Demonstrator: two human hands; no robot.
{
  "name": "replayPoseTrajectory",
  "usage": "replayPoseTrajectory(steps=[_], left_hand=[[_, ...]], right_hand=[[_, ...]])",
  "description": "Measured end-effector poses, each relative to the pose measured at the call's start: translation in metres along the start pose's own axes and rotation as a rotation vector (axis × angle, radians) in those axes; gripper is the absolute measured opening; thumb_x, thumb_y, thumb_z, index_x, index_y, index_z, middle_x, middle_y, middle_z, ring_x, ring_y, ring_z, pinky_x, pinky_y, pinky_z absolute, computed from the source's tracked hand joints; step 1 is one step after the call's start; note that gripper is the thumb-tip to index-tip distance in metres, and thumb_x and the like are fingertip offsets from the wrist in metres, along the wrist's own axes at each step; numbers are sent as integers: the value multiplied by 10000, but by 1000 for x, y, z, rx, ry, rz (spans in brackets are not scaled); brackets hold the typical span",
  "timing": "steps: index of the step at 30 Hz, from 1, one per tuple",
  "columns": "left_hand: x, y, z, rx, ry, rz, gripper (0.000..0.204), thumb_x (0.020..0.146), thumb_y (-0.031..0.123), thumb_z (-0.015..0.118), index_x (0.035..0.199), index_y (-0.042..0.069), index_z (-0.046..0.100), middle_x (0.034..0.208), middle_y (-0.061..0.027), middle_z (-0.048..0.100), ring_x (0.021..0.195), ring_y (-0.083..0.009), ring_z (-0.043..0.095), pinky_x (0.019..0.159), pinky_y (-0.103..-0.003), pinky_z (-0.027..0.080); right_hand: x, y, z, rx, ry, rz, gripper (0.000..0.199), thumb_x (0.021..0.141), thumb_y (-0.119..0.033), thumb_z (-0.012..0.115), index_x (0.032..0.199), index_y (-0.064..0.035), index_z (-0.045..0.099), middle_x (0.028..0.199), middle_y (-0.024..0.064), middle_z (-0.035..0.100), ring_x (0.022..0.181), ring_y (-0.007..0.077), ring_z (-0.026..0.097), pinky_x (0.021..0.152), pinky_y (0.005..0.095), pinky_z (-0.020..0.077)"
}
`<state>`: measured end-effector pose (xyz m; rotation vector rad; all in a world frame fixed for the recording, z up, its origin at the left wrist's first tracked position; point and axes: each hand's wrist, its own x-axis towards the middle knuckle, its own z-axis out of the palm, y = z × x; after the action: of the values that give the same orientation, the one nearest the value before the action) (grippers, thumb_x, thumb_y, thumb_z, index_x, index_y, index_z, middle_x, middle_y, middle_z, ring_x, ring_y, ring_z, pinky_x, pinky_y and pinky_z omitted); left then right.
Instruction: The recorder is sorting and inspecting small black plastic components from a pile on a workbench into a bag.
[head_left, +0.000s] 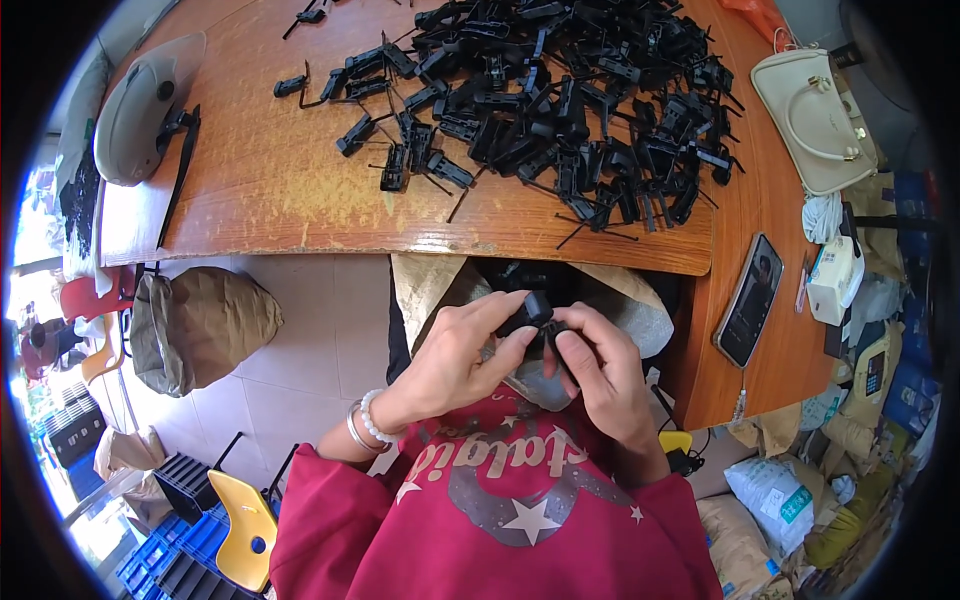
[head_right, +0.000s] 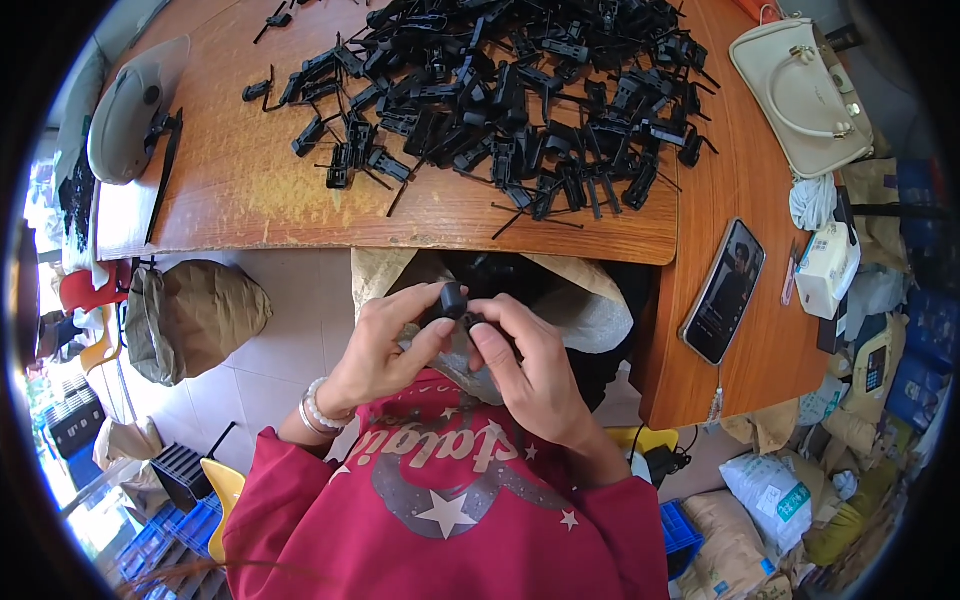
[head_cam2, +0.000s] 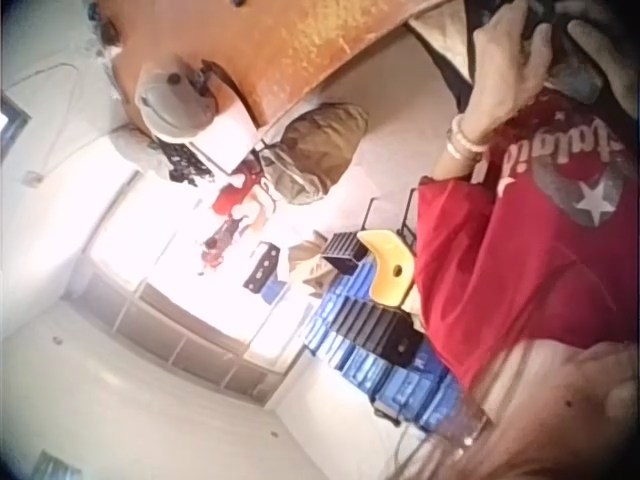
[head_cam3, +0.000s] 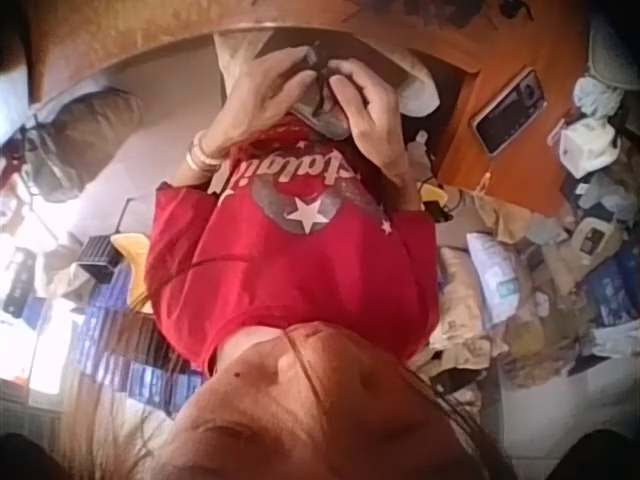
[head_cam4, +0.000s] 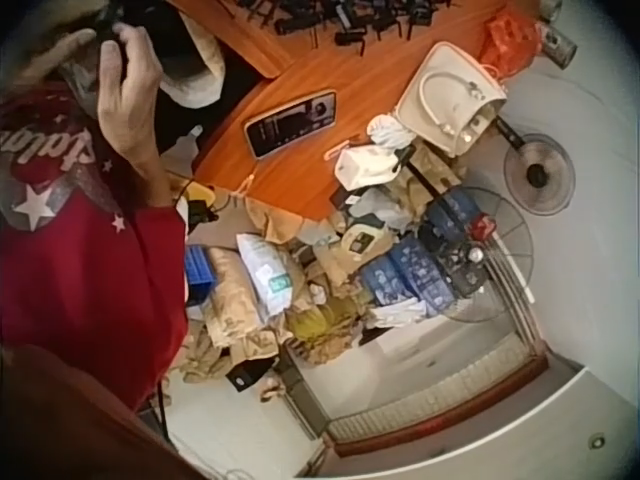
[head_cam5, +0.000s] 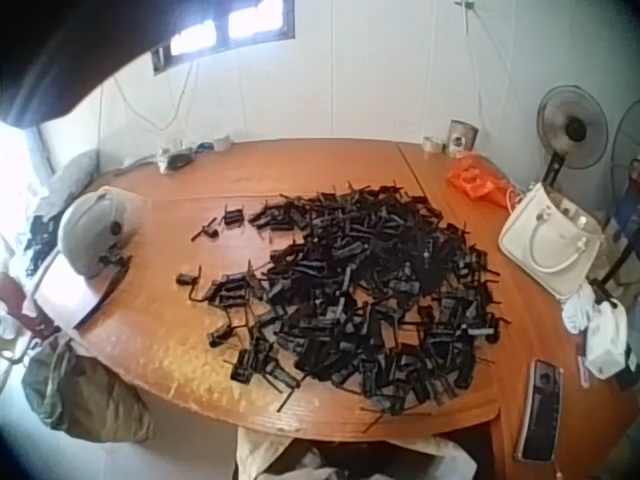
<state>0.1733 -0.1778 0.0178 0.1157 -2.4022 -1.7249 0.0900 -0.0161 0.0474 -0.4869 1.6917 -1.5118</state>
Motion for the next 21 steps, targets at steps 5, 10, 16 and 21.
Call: replayPoseTrajectory(steps=[5,10,16,21], left_hand=[[0,1,-2,32,-27,63,324,797,60,620,1093,-39,530,766,-147,570,524,-266,553,456,-311,427],[-2,7,-3,178,-38,142,348,763,32,626,1085,-55,524,714,-139,538,507,-267,528,454,-331,410],[-1,10,-4,252,-34,224,365,731,9,629,1070,-75,523,679,-128,506,494,-263,500,435,-339,381],[1,1,-2,290,1,312,368,763,42,626,1081,-93,497,672,-106,490,464,-238,495,402,-319,376]], right_hand=[[-1,0,-1,-112,-12,-68,194,875,-95,553,1017,37,543,821,86,555,688,127,541,618,252,428],[-3,0,-1,-127,-6,-37,205,846,-92,593,997,39,547,793,97,573,702,147,545,640,262,433],[-3,4,-1,-62,18,-49,204,845,-99,605,983,46,567,777,85,586,668,123,541,598,248,430],[2,6,-1,15,13,-22,209,853,-95,592,997,56,580,753,65,589,613,95,520,560,228,416]])
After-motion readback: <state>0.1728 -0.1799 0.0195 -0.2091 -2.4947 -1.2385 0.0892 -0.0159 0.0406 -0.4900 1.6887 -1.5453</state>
